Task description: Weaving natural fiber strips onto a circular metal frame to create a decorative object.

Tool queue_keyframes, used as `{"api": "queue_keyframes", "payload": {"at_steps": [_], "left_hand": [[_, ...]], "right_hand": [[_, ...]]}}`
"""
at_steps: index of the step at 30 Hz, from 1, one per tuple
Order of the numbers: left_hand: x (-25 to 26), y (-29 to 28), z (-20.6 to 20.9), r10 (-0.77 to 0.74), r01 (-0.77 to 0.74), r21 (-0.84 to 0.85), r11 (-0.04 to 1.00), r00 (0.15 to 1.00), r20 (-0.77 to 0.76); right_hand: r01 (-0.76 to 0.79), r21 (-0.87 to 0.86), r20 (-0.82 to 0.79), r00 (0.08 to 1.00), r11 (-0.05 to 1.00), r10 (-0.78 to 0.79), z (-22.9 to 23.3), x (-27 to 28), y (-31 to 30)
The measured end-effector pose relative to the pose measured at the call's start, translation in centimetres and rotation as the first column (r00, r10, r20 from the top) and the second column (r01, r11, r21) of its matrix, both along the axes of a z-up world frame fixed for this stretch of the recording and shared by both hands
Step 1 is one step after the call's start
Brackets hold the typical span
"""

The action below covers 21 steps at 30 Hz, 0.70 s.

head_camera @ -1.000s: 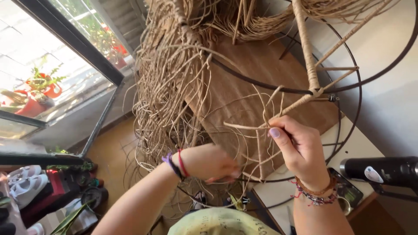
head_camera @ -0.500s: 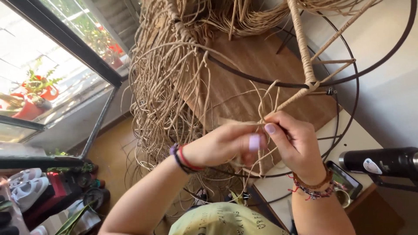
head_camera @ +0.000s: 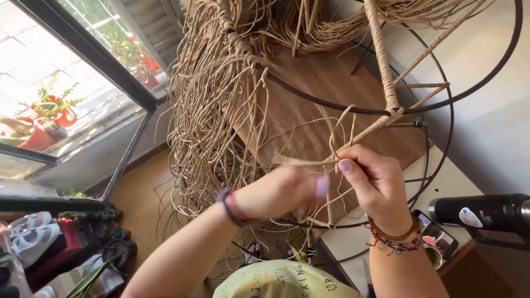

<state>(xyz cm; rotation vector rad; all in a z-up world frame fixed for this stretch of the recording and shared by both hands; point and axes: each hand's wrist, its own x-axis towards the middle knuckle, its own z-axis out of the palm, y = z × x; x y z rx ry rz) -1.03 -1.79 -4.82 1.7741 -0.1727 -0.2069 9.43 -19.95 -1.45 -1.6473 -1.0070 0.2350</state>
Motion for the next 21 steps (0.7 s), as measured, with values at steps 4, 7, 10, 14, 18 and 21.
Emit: {"api": "queue_keyframes", "payload": {"at_steps": [4,7,10,14,18,21], "left_hand": [[-2.7,-0.2,-2.7,-0.444,0.569,0.511,0.645,0.823,-0.355],[-1.6,-0.4,1.4,-0.350,0.245,0.630,0.737,0.936,0.045],[0.0,0.0,4.1,-0.007,0.001,-0.109,0.994,0.998,-0.056],[-1.1,-0.1,-4.2,-0.217,0.226,0.277,0.934,0.974,-0.062],[-0.9,-0.2,1.4,-0.237,0.214,0.294,0.932,0.970,0.046],[0.4,-0.7,2.0,-0.013,0.001,-0.232,0.973,0.999,-0.049]], "right_hand": [[0.033,-0.083,0.008,0.999,0.996,-0.032,-0.8,0.2,-0.1],[0.011,0.057,-0.055,0.998,0.998,-0.008,-0.9,0.0,0.7],[0.007,0.081,-0.063,0.998,0.997,-0.002,-0.6,0.0,0.9],[0.021,0.054,-0.051,0.999,0.998,-0.018,-1.0,0.1,0.6],[0.021,0.050,-0.062,0.998,0.998,-0.018,-1.3,0.2,0.9],[0.013,0.115,-0.111,0.994,0.993,0.000,-0.1,-0.9,1.5]]}}
